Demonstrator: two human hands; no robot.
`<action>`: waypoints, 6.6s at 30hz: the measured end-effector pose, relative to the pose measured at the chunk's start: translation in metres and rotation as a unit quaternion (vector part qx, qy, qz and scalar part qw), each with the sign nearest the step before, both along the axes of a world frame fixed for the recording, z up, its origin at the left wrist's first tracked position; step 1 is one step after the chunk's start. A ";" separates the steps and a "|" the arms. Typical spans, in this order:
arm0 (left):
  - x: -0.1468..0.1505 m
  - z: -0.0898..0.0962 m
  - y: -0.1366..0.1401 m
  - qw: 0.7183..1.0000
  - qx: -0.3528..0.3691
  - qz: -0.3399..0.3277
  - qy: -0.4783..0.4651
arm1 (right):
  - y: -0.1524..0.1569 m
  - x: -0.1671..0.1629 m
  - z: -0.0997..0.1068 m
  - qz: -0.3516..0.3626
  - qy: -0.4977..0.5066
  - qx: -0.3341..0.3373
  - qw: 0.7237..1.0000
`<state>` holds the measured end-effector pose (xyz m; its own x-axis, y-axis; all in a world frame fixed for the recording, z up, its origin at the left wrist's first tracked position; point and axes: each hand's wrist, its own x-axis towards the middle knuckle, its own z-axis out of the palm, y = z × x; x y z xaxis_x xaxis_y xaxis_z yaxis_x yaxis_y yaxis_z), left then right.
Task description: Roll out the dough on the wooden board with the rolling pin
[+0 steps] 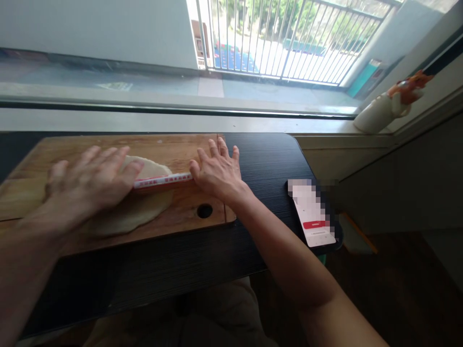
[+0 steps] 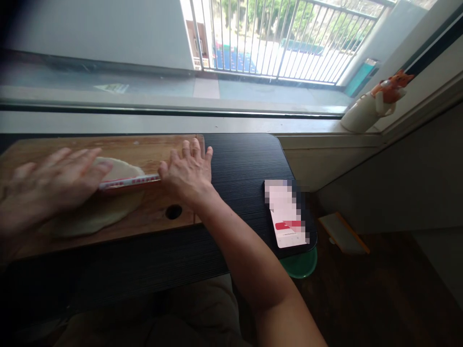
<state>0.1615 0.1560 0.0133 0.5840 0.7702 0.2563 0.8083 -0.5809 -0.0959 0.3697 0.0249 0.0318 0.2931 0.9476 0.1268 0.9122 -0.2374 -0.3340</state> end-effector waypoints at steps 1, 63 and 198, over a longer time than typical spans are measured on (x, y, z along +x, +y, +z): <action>0.004 0.001 0.010 1.000 -0.026 0.002 -0.001 | 0.010 0.005 0.000 -0.003 0.003 -0.009 1.000; -0.153 -0.019 -0.105 0.987 0.002 -0.010 -0.160 | 0.097 -0.150 0.014 0.171 -0.063 0.049 0.982; 0.035 0.035 0.055 0.983 -0.163 0.037 -0.073 | 0.083 -0.024 0.010 -0.042 -0.042 -0.037 0.998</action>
<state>0.1962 0.2113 0.0488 0.4985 0.8644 0.0656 0.8410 -0.5005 0.2055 0.3458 0.1076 0.0416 0.3624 0.9282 0.0843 0.9124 -0.3348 -0.2355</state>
